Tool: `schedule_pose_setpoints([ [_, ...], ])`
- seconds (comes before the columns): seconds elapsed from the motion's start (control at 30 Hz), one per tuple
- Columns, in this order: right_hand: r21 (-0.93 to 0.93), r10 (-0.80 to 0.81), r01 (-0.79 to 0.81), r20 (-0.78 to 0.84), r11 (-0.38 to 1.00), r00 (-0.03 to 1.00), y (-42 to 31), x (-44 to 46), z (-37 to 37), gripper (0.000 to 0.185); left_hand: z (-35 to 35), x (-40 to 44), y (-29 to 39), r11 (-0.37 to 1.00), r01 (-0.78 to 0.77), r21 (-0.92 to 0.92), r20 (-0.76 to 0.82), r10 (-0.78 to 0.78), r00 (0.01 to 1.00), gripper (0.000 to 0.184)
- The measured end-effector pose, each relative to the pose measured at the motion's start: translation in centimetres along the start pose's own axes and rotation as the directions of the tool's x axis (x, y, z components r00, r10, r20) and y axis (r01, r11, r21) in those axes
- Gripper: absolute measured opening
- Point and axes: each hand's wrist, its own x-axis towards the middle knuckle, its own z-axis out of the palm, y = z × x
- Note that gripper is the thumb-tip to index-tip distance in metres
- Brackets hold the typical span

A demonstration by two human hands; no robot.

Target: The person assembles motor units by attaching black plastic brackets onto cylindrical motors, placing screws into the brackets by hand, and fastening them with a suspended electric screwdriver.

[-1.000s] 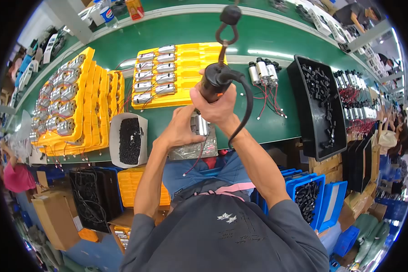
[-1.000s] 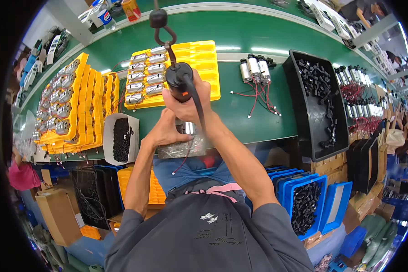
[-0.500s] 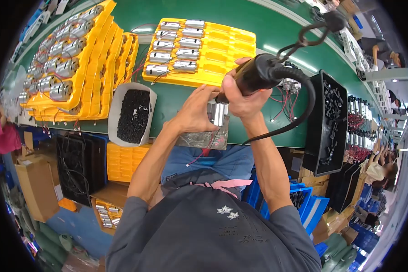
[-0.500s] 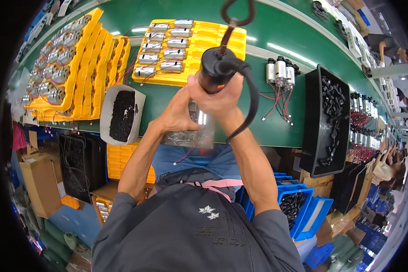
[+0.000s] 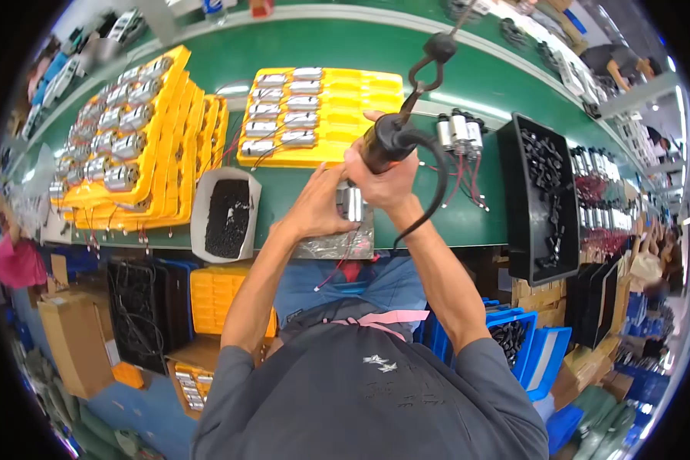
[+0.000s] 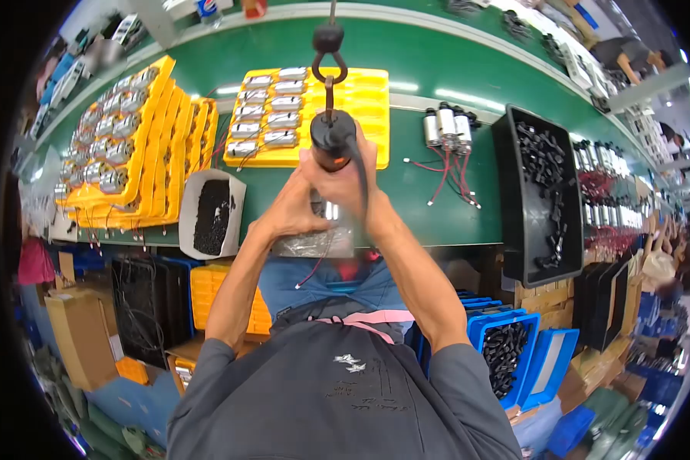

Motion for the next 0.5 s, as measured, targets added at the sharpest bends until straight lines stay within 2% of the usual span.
schedule_pose_setpoints([
  [0.03, 0.073, 0.043, -0.041, -0.022, 0.996, 0.999, -0.7, -0.5, -0.5, 0.054, -0.2, 0.0, 0.3, 0.997, -0.060, 0.043, -0.007, 0.060, 0.998, 0.096],
  [0.1, 0.071, 0.084, -0.075, -0.140, 0.995, 0.987, -2.1, -1.8, -2.4, 0.063, -0.8, -0.7, 2.0, 0.969, -0.007, 0.248, -0.053, 0.021, 0.998, 0.099],
  [0.13, 0.096, 0.056, -0.038, -0.187, 0.995, 0.981, -2.2, -2.6, -3.1, 0.062, -1.0, -0.4, 3.1, 0.976, 0.074, 0.206, -0.090, -0.057, 0.994, 0.101],
  [0.17, 0.122, 0.039, -0.010, -0.235, 0.992, 0.971, -2.6, -3.5, -3.9, 0.061, -0.5, 0.2, 4.5, 0.893, 0.218, 0.392, -0.134, -0.179, 0.975, 0.097],
  [0.2, 0.020, 0.005, -0.001, -0.184, 1.000, 0.983, -3.4, -4.2, -5.0, 0.061, -0.5, 1.3, 6.2, 0.837, 0.377, 0.396, -0.004, -0.409, 0.912, 0.093],
  [0.23, -0.026, 0.071, -0.074, -0.124, 0.997, 0.990, -5.2, -4.8, -6.1, 0.060, -0.6, 2.8, 7.8, 0.740, 0.513, 0.435, 0.111, -0.610, 0.785, 0.089],
  [0.3, 0.003, 0.081, -0.081, -0.128, 0.997, 0.989, -5.5, -6.4, -7.0, 0.062, 2.3, 2.3, 4.2, 0.798, 0.347, 0.492, 0.099, -0.448, 0.889, 0.080],
  [0.33, -0.048, 0.063, -0.068, -0.109, 0.997, 0.992, -5.8, -7.2, -7.7, 0.063, 2.6, 2.5, 4.1, 0.796, 0.336, 0.503, 0.119, -0.449, 0.885, 0.074],
  [0.37, -0.096, 0.047, -0.055, -0.090, 0.994, 0.995, -6.1, -7.9, -8.3, 0.065, 3.0, 2.6, 3.6, 0.813, 0.376, 0.445, 0.098, -0.461, 0.882, 0.070],
  [0.4, -0.011, -0.043, 0.042, -0.128, 0.999, 0.991, -6.2, -8.1, -8.3, 0.067, 3.0, 2.7, 2.9, 0.843, 0.334, 0.422, 0.123, -0.419, 0.900, 0.067],
  [0.43, 0.011, 0.014, -0.013, -0.107, 1.000, 0.994, -6.9, -8.6, -8.7, 0.069, 2.7, 2.6, 2.4, 0.868, 0.297, 0.397, 0.149, -0.381, 0.913, 0.064],
  [0.47, 0.003, -0.011, 0.011, -0.091, 1.000, 0.996, -7.4, -9.0, -9.1, 0.069, 2.0, 2.7, 2.6, 0.919, 0.266, 0.291, 0.205, -0.331, 0.921, 0.060],
  [0.5, -0.005, -0.036, 0.036, -0.073, 0.999, 0.997, -7.7, -9.1, -9.6, 0.070, 1.6, 2.7, 2.6, 0.933, 0.299, 0.202, 0.238, -0.343, 0.909, 0.058],
])
